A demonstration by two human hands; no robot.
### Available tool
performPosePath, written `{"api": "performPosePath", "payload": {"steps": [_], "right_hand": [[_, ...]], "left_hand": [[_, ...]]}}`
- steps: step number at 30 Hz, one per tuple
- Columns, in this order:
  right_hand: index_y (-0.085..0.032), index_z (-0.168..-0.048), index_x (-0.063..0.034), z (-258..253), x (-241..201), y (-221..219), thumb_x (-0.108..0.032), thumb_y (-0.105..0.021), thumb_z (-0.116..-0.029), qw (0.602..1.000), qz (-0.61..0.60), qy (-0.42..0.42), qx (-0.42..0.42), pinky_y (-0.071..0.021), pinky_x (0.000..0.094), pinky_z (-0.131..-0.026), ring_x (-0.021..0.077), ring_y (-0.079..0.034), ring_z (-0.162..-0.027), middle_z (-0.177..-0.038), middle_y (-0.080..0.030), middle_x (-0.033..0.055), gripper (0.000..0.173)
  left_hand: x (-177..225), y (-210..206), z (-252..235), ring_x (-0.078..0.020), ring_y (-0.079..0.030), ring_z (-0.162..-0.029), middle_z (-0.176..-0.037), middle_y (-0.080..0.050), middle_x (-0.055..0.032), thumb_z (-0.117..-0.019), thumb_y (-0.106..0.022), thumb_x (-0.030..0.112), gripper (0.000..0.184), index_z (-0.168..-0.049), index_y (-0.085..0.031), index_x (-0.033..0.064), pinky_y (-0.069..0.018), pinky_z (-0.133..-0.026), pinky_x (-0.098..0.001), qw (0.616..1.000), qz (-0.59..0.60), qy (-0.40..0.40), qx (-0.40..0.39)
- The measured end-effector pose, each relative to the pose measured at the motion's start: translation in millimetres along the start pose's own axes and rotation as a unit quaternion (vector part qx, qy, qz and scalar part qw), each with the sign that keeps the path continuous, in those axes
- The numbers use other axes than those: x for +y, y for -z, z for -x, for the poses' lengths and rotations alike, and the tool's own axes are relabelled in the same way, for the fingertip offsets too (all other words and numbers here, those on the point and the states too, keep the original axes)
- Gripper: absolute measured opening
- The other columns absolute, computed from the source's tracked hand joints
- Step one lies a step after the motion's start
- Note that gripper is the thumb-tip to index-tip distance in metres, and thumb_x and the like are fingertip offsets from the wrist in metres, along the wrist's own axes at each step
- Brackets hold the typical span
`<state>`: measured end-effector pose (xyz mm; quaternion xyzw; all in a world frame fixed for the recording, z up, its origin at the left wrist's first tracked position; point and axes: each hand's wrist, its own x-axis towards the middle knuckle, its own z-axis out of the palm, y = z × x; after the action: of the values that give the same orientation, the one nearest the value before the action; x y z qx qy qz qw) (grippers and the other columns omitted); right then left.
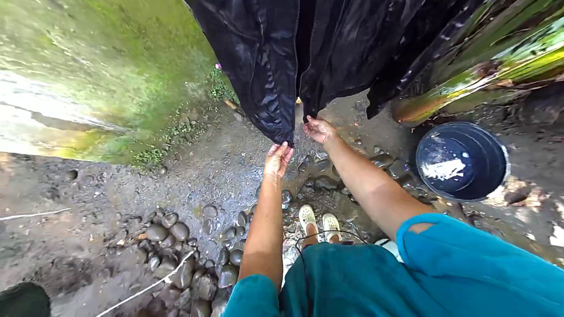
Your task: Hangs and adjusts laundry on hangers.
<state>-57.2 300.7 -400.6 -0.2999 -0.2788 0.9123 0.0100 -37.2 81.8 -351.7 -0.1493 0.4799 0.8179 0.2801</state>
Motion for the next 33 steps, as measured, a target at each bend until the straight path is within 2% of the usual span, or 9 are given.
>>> {"api": "performPosePath", "payload": {"steps": [4,11,15,21,23,25,28,31,33], "right_hand": [[-0.056,-0.122,-0.0045,55.4,5.3,-2.1,0.001,-0.064,-0.0972,0.997,0.077,0.021,0.017,-0.0574,0.0294,-0.073,0.0130,-0.064,-0.078,-0.097,-0.066,0.0058,0.026],[-0.063,-0.116,0.0012,161.0,-4.2,16.2,0.013,-0.060,-0.0940,0.980,0.180,0.023,-0.076,-0.0622,0.0372,-0.087,0.0193,-0.073,-0.088,-0.101,-0.073,0.0093,0.025],[-0.066,-0.103,0.0013,194.0,-7.2,12.4,0.008,-0.068,-0.0915,0.967,0.226,0.110,-0.025,-0.0628,0.0339,-0.070,0.0158,-0.070,-0.070,-0.084,-0.073,0.0074,0.013],[-0.061,-0.106,0.0010,233.1,-8.3,-10.8,0.003,-0.067,-0.0948,0.970,0.172,0.167,0.034,-0.0623,0.0332,-0.062,0.0170,-0.069,-0.065,-0.082,-0.071,0.0095,0.012],[-0.063,-0.109,0.0034,239.8,-13.7,-11.4,0.001,-0.073,-0.0911,0.942,0.253,0.189,0.109,-0.0622,0.0348,-0.060,0.0181,-0.068,-0.063,-0.084,-0.071,0.0109,0.021],[-0.052,-0.122,0.0035,244.7,-24.0,-3.6,0.002,-0.075,-0.0875,0.912,0.303,0.219,0.170,-0.0645,0.0406,-0.063,0.0236,-0.071,-0.065,-0.087,-0.069,0.0150,0.042],[-0.036,-0.135,-0.0060,259.2,-48.9,8.8,0.000,-0.075,-0.0898,0.878,0.358,0.273,0.161,-0.0652,0.0414,-0.065,0.0244,-0.073,-0.067,-0.088,-0.070,0.0128,0.060],[-0.064,-0.123,0.0044,269.6,-72.6,11.2,-0.001,-0.065,-0.0955,0.813,0.459,0.354,0.055,-0.0637,0.0374,-0.077,0.0191,-0.071,-0.082,-0.103,-0.070,0.0134,0.028],[-0.071,-0.115,0.0019,273.7,-85.4,4.0,0.000,-0.064,-0.0950,0.764,0.521,0.380,0.000,-0.0624,0.0321,-0.085,0.0163,-0.070,-0.093,-0.117,-0.067,0.0146,0.021]], "left_hand": [[-2.2,-4.0,20.0,-0.0079,-0.066,-0.071,-0.088,-0.069,-0.0016,-0.0930,-0.074,0.009,0.015,-0.104,-0.065,0.0110,-0.0581,-0.068,-0.0224,0.999,-0.038,0.006,0.019],[-6.8,-22.1,71.2,-0.0058,-0.069,-0.079,-0.096,-0.068,0.0018,-0.0945,-0.072,0.008,0.021,-0.111,-0.060,0.0154,-0.0597,-0.075,-0.0204,0.996,-0.018,0.078,-0.028],[-5.1,-29.3,87.6,-0.0074,-0.069,-0.082,-0.099,-0.069,0.0000,-0.0930,-0.071,0.002,0.026,-0.113,-0.060,0.0134,-0.0599,-0.078,-0.0221,0.993,-0.036,0.089,-0.072],[-5.8,-55.1,101.9,-0.0086,-0.068,-0.076,-0.095,-0.069,-0.0019,-0.0897,-0.074,0.001,0.032,-0.116,-0.059,0.0123,-0.0601,-0.072,-0.0227,0.995,-0.027,0.089,-0.021],[-9.5,-56.2,104.5,-0.0125,-0.068,-0.078,-0.099,-0.067,-0.0059,-0.0877,-0.077,0.001,0.049,-0.128,-0.050,0.0093,-0.0602,-0.073,-0.0270,0.996,-0.057,0.043,0.046],[-7.3,-49.1,106.4,-0.0186,-0.071,-0.077,-0.100,-0.070,-0.0124,-0.0847,-0.080,-0.002,0.065,-0.136,-0.040,0.0056,-0.0624,-0.072,-0.0344,0.987,-0.119,-0.058,0.089],[14.3,-33.5,108.0,-0.0218,-0.074,-0.075,-0.091,-0.073,-0.0115,-0.0841,-0.080,-0.003,0.069,-0.140,-0.040,0.0092,-0.0643,-0.072,-0.0399,0.963,-0.189,-0.189,0.045],[44.3,-24.9,115.9,-0.0157,-0.072,-0.085,-0.101,-0.074,-0.0072,-0.0909,-0.073,0.000,0.042,-0.132,-0.064,0.0027,-0.0622,-0.082,-0.0364,0.938,-0.239,-0.242,-0.074],[61.9,-27.7,124.0,-0.0119,-0.070,-0.092,-0.109,-0.072,-0.0058,-0.0920,-0.068,-0.002,0.039,-0.130,-0.066,0.0030,-0.0593,-0.087,-0.0326,0.914,-0.272,-0.263,-0.143]]}}
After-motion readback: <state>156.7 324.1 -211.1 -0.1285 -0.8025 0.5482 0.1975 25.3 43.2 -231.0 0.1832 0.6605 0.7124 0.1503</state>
